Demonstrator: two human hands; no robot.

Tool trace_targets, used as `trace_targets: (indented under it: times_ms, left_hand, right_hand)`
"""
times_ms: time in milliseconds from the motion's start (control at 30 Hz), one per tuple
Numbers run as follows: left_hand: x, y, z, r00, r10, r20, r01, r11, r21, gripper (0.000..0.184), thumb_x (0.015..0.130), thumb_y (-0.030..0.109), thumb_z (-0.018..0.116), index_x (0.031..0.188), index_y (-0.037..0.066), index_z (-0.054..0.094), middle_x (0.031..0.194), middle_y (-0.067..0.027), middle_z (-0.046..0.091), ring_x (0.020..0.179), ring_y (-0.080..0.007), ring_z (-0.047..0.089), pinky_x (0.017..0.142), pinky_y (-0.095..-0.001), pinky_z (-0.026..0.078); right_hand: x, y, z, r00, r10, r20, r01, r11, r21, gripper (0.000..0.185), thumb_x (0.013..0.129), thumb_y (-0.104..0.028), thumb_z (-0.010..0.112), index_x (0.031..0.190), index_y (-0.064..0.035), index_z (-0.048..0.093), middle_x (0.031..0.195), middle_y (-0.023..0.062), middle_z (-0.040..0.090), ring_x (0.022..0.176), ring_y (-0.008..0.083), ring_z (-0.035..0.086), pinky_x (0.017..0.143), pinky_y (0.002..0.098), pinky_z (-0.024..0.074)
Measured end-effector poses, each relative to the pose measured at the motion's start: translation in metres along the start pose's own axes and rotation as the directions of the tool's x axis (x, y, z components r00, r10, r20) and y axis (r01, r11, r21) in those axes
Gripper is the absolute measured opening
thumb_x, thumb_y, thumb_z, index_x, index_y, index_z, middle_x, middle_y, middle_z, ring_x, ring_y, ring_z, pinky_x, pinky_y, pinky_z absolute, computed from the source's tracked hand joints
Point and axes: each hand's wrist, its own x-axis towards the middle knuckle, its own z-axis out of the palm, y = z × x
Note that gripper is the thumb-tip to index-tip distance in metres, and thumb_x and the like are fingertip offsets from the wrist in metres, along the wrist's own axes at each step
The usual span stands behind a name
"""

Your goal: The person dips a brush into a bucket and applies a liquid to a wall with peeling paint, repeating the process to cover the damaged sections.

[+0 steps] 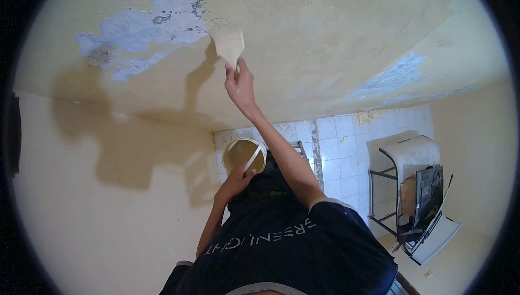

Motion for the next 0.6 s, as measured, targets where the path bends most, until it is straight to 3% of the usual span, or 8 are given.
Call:
trace_targets:
  times_ms: [133, 233, 400, 467, 533, 600]
  left_hand:
    - [-0.001, 0.0, -0.003, 1.0, -0.005, -0.005, 0.005, 1.0, 0.017, 0.054, 0.094, 0.034, 0.054, 0.128, -0.007, 0.046, 0.082, -0.0231, 0.062, 0.076, -0.033, 0.061, 0.073, -0.0396, 0.048]
    - [-0.002, 0.005, -0.007, 0.999, -0.025, 0.032, 0.025, 1.0, -0.006, 0.057, 0.094, 0.035, 0.054, 0.131, -0.008, 0.044, 0.083, -0.0234, 0.062, 0.077, -0.0337, 0.061, 0.074, -0.039, 0.048]
    - [0.006, -0.007, -0.001, 0.999, 0.003, 0.04, -0.004, 1.0, 0.023, 0.057, 0.094, 0.034, 0.054, 0.131, -0.009, 0.043, 0.083, -0.0233, 0.062, 0.078, -0.0341, 0.062, 0.075, -0.0397, 0.049]
    - [0.008, -0.006, -0.006, 0.998, 0.045, 0.036, -0.046, 0.999, 0.028, 0.058, 0.094, 0.034, 0.054, 0.131, -0.009, 0.043, 0.083, -0.0232, 0.063, 0.079, -0.0345, 0.063, 0.076, -0.04, 0.049]
    - [0.004, 0.005, -0.013, 0.994, -0.067, 0.088, 0.065, 0.998, 0.018, 0.051, 0.095, 0.031, 0.056, 0.128, -0.006, 0.046, 0.099, -0.0293, 0.064, 0.091, -0.0349, 0.064, 0.083, -0.0414, 0.048]
    - [0.003, 0.004, -0.012, 0.995, -0.05, 0.084, 0.052, 0.999, -0.014, 0.052, 0.094, 0.03, 0.056, 0.13, -0.006, 0.045, 0.1, -0.0293, 0.064, 0.092, -0.0359, 0.064, 0.084, -0.0416, 0.048]
  right_hand:
    - [-0.025, -0.006, -0.009, 0.986, 0.16, 0.039, -0.156, 0.982, -0.103, 0.019, 0.097, -0.015, 0.053, 0.094, 0.0045, 0.052, 0.054, 0.0128, 0.047, 0.048, 0.0128, 0.038, 0.044, 0.0337, 0.0313]
    - [-0.022, -0.032, -0.013, 0.997, 0.077, -0.027, -0.077, 0.997, -0.015, 0.02, 0.097, -0.015, 0.053, 0.094, 0.0051, 0.05, 0.053, 0.0126, 0.047, 0.046, 0.0139, 0.038, 0.043, 0.0343, 0.0315]
    - [0.0, -0.024, -0.008, 0.997, -0.069, -0.032, 0.06, 0.971, -0.23, 0.02, 0.097, -0.013, 0.052, 0.09, 0.0046, 0.046, 0.052, 0.0156, 0.047, 0.041, 0.0198, 0.043, 0.041, 0.036, 0.0309]
    - [-0.016, -0.026, -0.013, 0.998, -0.045, -0.037, 0.036, 0.975, -0.219, 0.019, 0.097, -0.012, 0.051, 0.09, 0.0041, 0.045, 0.052, 0.0169, 0.047, 0.041, 0.0217, 0.044, 0.041, 0.0366, 0.031]
    - [-0.019, -0.039, -0.013, 0.999, -0.015, -0.035, 0.007, 0.977, -0.214, 0.018, 0.097, -0.011, 0.051, 0.089, 0.0036, 0.044, 0.052, 0.0182, 0.047, 0.041, 0.0236, 0.045, 0.041, 0.0372, 0.0311]
    - [-0.017, -0.056, -0.011, 0.993, -0.092, -0.067, 0.076, 0.973, -0.219, 0.017, 0.096, -0.009, 0.051, 0.088, 0.0028, 0.042, 0.053, 0.0196, 0.047, 0.041, 0.0251, 0.045, 0.041, 0.037, 0.0321]
